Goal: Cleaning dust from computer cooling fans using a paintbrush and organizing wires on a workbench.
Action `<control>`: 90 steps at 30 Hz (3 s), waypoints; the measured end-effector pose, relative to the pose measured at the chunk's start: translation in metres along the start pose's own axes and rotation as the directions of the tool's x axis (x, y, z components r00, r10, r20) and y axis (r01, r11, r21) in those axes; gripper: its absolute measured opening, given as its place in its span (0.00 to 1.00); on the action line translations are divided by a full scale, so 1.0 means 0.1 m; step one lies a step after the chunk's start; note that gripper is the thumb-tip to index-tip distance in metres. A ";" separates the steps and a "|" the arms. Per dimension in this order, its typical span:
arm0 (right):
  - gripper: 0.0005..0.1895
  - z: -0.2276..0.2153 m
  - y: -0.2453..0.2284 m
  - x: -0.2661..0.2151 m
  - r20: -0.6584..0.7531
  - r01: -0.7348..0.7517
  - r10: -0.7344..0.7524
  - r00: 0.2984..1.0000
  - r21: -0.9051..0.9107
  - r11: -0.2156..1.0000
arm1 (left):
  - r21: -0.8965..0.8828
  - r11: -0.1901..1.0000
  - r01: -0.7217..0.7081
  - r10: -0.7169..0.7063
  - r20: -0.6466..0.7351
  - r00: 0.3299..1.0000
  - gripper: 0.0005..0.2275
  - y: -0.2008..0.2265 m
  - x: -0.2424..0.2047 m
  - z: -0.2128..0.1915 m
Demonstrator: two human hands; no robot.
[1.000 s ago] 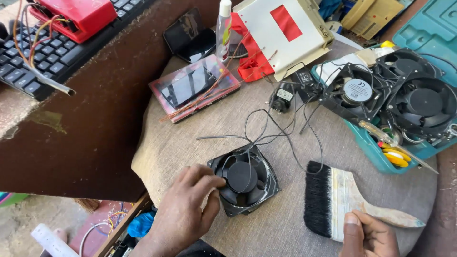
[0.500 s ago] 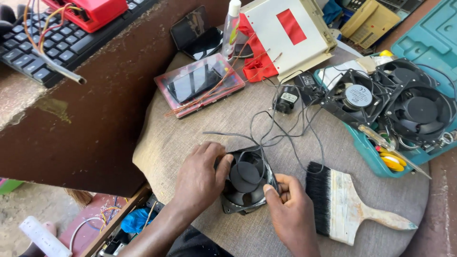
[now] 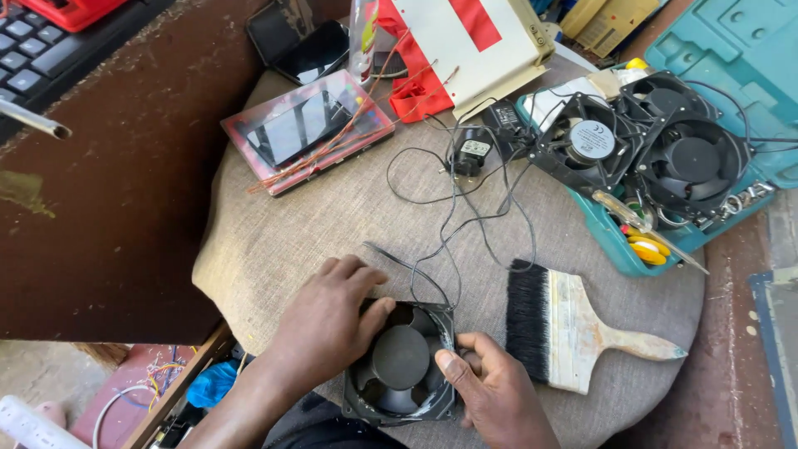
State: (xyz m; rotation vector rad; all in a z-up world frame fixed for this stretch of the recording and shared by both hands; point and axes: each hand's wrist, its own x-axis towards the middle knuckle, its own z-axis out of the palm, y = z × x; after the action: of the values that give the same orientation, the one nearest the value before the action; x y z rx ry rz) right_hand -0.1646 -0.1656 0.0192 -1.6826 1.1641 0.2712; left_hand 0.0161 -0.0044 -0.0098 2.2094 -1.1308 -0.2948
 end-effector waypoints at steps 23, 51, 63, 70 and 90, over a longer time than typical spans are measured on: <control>0.20 0.22 0.12 0.66 -0.039 0.319 -0.336 0.941 0.437 0.841 | -0.982 0.041 0.185 -0.413 0.152 0.898 0.45 0.07 -0.40 0.07; 0.53 -1.14 0.55 0.08 -0.693 -0.341 0.222 0.686 -0.036 0.939 | -0.986 0.162 0.022 -0.423 -0.050 0.905 0.39 0.10 -0.21 0.28; 0.40 -0.91 1.23 0.75 -0.740 0.465 0.028 0.672 0.451 0.762 | -0.997 0.024 0.072 -0.441 0.054 0.896 0.23 0.16 -0.13 0.23; 0.31 -0.84 0.55 0.22 -0.789 0.061 0.097 0.606 0.168 0.984 | -0.991 0.125 0.050 -0.431 -0.009 0.903 0.25 0.16 -0.10 0.31; 0.35 -1.09 0.66 0.82 -0.580 0.357 -0.672 0.461 -0.572 0.739 | -0.978 0.195 0.079 -0.405 -0.007 0.914 0.25 0.13 -0.14 0.29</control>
State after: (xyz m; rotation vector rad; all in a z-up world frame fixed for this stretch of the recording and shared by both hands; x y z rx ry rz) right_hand -0.2121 -0.3019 -0.0255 -2.5487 1.1066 -0.7706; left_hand -0.0144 -0.0112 -0.0250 1.1347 -0.1786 -0.6180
